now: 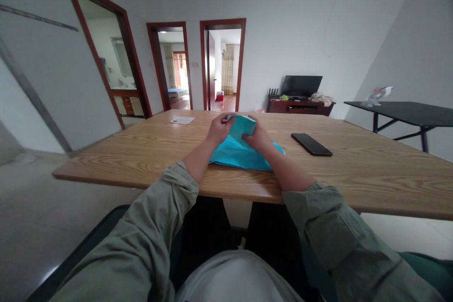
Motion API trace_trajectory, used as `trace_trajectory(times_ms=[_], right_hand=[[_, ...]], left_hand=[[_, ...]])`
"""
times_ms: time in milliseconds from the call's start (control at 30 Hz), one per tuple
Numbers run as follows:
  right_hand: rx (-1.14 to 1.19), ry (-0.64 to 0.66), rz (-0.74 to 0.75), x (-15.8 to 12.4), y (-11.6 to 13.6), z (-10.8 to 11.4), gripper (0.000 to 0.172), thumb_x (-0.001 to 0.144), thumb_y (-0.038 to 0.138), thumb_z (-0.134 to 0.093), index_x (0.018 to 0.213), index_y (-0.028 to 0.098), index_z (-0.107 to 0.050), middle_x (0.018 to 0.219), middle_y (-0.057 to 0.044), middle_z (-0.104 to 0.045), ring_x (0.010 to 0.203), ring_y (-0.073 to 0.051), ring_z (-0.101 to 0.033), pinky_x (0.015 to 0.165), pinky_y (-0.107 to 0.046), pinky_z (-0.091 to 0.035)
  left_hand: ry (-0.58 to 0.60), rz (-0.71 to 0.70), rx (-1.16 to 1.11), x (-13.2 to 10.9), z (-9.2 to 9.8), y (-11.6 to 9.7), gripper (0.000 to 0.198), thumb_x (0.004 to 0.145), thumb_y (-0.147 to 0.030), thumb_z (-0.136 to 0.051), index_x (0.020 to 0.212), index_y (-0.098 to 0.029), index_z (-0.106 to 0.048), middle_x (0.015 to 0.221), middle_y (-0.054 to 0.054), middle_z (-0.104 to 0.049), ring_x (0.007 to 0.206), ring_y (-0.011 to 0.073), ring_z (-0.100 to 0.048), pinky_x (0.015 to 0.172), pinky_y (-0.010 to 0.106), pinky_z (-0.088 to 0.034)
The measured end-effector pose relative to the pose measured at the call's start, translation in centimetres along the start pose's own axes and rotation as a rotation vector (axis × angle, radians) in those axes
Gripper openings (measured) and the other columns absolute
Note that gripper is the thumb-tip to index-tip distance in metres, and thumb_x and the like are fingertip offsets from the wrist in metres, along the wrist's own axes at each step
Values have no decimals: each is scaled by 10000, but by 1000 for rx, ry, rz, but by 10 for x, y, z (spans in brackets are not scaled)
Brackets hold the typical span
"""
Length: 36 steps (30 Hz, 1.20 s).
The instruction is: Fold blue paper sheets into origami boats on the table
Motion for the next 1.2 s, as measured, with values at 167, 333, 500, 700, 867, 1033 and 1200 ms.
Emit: trace_trajectory(times_ms=[167,333,500,700,867,1033,1200], right_hand=[[103,-11,47,-2,17,2,372,730,302,-558,1096,236,-561,880,-17,-644,696,-186,-583,694,-333,-482],[112,-71,51,-2,22,8,167,754,300,-535,899,221,-560,837,-8,-615,632,-146,-544,626,-287,-457],[56,-60,91,-4,23,4,184,749,276,-552,923,228,-591,873,-16,-625,730,-174,-573,722,-334,-478],[204,80,172,-17,47,-7,412,795,366,-576,1199,286,-603,1205,-49,-596,994,-233,-597,826,-375,-507],[188,118,250,-22,60,-13,465,801,359,-568,1255,260,-575,1270,-56,-584,1204,-263,-500,1046,-442,-378],[226,-1,156,-11,38,-5,366,798,300,-527,1143,234,-628,1164,-74,-640,1095,-274,-559,989,-458,-410],[340,-206,-29,2,1,15,404,872,453,-393,1046,171,-624,1021,-94,-664,1017,-282,-577,892,-469,-463]], left_hand=[[34,31,-103,-4,-8,-1,480,796,-376,-657,1241,-233,-547,1101,38,-645,992,175,-599,878,302,-468],[1,315,-342,-7,-12,27,590,782,-556,-627,1256,-251,-451,872,7,-641,715,150,-629,653,283,-502],[-36,371,-380,-8,-11,34,595,706,-627,-665,1116,-232,-491,778,-16,-618,627,132,-614,579,255,-478],[122,274,-440,-10,-27,21,537,799,-649,-532,1050,-176,-573,921,62,-668,833,179,-652,728,297,-516],[279,134,-322,-16,-41,5,543,850,-551,-525,1313,-270,-488,1281,31,-581,1247,186,-502,997,320,-431],[332,4,-155,-16,-41,1,684,786,-453,-656,1389,-219,-434,1417,73,-472,1341,231,-397,1102,357,-325],[200,81,21,-11,-29,19,820,684,-320,-768,1403,-204,-392,1319,135,-548,1186,261,-544,992,392,-442]])
Point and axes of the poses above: each hand's wrist, its own x-axis towards the middle knuckle, its own z-axis out of the back of the hand, y = z × x, the point moved 8 cm from there along x, towards the middle knuckle
